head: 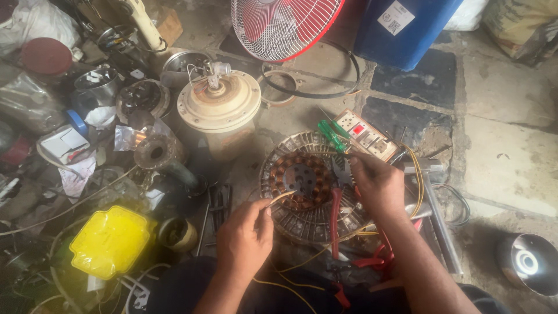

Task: The person repairs a fan motor by hand and with a screwdriver, manipulating wires and the stator on a cluttered floor.

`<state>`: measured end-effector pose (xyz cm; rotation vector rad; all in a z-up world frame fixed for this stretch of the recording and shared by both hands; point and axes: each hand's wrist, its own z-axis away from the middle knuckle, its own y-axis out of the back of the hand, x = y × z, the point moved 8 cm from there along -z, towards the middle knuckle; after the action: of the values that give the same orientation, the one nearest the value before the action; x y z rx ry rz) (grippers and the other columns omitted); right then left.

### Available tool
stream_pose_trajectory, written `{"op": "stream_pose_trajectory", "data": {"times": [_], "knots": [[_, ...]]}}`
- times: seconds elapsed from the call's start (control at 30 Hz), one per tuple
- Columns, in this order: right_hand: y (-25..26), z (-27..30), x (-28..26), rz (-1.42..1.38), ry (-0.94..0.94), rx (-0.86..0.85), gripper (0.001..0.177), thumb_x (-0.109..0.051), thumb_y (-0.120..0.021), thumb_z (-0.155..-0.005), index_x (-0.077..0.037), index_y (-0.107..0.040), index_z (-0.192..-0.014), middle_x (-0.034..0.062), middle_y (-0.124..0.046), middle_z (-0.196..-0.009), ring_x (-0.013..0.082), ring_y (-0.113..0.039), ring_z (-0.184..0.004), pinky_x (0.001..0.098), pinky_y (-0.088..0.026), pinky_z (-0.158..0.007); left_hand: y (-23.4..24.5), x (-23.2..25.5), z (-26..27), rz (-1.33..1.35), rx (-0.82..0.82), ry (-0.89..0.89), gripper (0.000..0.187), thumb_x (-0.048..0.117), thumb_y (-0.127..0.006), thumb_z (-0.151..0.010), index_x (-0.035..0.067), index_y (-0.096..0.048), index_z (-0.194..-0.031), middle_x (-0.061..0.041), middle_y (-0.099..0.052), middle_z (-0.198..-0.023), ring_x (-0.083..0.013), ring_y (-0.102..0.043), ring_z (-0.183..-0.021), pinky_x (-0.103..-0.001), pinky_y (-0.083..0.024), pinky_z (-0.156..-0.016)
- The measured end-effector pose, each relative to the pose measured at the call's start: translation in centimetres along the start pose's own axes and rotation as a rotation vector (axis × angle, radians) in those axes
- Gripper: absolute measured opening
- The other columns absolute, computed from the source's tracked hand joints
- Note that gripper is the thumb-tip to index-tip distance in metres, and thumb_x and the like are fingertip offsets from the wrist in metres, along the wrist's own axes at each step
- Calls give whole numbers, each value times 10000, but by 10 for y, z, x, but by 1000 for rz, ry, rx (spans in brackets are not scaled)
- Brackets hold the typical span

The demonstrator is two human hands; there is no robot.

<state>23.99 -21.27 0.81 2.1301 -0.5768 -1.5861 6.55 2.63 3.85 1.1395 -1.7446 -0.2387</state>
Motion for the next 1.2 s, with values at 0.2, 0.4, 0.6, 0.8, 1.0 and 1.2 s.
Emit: {"op": "stream_pose_trajectory", "data": {"times": [0.2, 0.4, 0.6, 0.8, 1.0, 1.2], "knots": [[0, 1, -1, -1, -13, -7, 268, -269, -707, -961, -88, -777, -1146, 118, -780, -815, 162, -748, -730, 322, -569, -694, -1, -3, -1, -1, -20, 28, 144, 113, -695, -901, 82, -702, -1041, -82, -749, -912, -262, -742, -735, -361, -580, -635], [1, 1, -4, -9, -35, -14, 274, -275, -711, -962, -96, -778, -1159, 102, -781, -811, 158, -734, -713, 322, -563, -685, 0, -1, -1, 9, -21, 16, 150, 106, -692, -896, 83, -703, -1044, -88, -744, -902, -276, -737, -739, -371, -571, -635], [0, 0, -5, -14, 0, -17, 274, -265, -708, -958, -100, -774, -1167, 103, -793, -864, 156, -759, -754, 318, -580, -700, -1, -2, -2, -19, -20, 24, 146, 113, -695, -894, 89, -712, -1037, -84, -746, -887, -273, -735, -726, -374, -568, -637], [0, -1, -4, 21, 10, -19, 274, -263, -709, -960, -104, -771, -1175, 116, -792, -858, 165, -764, -751, 327, -582, -693, -2, 0, -2, -5, -23, 15, 155, 117, -689, -894, 87, -707, -1045, -83, -745, -903, -264, -737, -727, -364, -575, -633], [-1, 1, -5, 14, -27, -34, 275, -261, -706, -951, -116, -772, -1176, 115, -788, -823, 160, -749, -686, 329, -577, -673, -3, 2, -1, 1, -25, 13, 139, 132, -697, -901, 91, -714, -1032, -79, -745, -878, -271, -730, -706, -381, -565, -613], [-1, 1, -5, 19, -43, -32, 268, -259, -712, -944, -123, -775, -1166, 108, -782, -794, 154, -738, -656, 328, -573, -658, -4, 3, -1, 48, -26, -19, 154, 117, -694, -904, 83, -703, -1054, -89, -735, -889, -269, -730, -717, -365, -577, -611]]}}
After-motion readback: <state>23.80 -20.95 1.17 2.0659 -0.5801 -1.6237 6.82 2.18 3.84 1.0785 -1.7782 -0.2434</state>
